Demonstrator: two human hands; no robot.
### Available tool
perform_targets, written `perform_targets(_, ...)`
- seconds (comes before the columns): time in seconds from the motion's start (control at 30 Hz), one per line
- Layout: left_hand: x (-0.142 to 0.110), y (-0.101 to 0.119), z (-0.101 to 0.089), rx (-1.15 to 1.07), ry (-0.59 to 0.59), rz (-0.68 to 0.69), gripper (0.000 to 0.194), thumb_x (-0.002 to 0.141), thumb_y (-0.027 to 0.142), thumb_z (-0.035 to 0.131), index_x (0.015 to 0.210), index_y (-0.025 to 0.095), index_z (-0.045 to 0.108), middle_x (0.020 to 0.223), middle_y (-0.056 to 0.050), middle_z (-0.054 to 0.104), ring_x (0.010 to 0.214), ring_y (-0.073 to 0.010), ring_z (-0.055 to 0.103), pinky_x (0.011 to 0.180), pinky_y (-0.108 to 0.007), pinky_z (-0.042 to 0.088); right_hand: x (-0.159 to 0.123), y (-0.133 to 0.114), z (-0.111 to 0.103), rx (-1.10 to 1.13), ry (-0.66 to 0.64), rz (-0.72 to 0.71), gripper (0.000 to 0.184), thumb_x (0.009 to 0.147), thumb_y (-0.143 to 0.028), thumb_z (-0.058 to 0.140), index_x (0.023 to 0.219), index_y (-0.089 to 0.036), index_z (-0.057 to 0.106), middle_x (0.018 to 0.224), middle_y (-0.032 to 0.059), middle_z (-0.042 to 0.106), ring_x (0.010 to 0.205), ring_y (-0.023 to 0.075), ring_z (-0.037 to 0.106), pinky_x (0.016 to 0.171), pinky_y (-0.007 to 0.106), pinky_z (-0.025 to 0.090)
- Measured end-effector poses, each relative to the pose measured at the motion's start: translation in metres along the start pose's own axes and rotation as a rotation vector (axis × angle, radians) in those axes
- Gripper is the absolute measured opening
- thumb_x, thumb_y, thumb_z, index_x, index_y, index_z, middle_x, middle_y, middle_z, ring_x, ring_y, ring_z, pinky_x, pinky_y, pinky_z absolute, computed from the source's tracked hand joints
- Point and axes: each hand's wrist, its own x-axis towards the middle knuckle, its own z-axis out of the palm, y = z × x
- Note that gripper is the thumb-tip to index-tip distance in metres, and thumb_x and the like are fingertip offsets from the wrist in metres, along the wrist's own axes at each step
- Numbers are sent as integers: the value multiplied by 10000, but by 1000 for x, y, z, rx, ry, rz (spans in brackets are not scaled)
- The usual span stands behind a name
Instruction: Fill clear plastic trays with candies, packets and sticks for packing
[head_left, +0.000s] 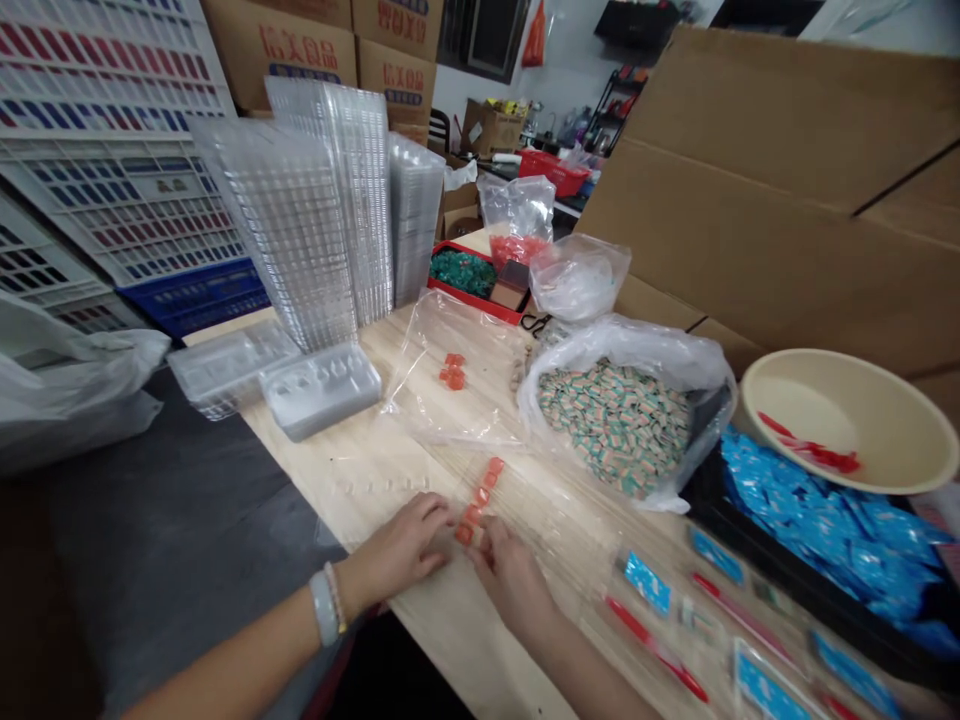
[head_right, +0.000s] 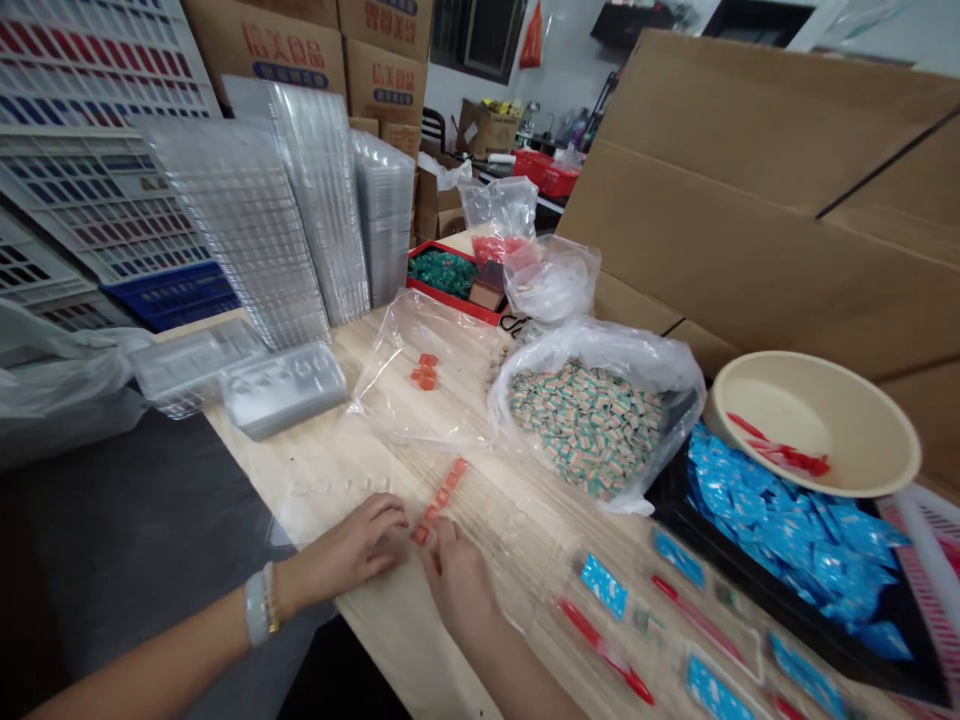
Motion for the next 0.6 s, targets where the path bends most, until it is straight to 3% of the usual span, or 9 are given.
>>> perform_targets(0.1,-10,-2,4,133,99,-2,298,733,171,527,1026,222,500,1140,-62,466,1091,-210,387,943,-396,318,-4,1,4,-74,76,-20,155,814,-188,423,932,-163,522,777,61,595,676,172,578,584,252,427)
perform_targets(0.2,-13,-10,12,238,183,-86,364,734,248,543,1092,226,479,1184,-75,457,1137,-250,357,958,-455,296,1,-6,10,-201,67,-11,120,797,-200,460,863,-159,552,813,87,599,708,205,581,594,279,422)
perform_targets(0.37,-2,-21,17,177,237,-145,556,693,277,574,1210,206,379,1229,-98,417,1163,-266,331,979,-474,270,-1,-3,17,-142,86,32,71,778,-211,499,833,-178,529,760,52,604,676,188,578,572,258,404)
perform_targets(0.5,18,-26,-4,34,268,-139,536,651,242,593,1162,218,432,1204,-90,433,1132,-246,370,954,-430,318,-7,11,6,-27,33,15,45,759,-224,520,786,-192,503,627,-3,583,575,154,555,506,224,371)
perform_targets(0.6,56,-34,-37,-26,368,-180,340,723,239,516,1058,182,511,1063,-82,528,1004,-201,476,884,-361,381,20,17,-18,-13,77,-65,152,780,-258,485,910,-185,513,651,6,581,570,146,543,511,222,374)
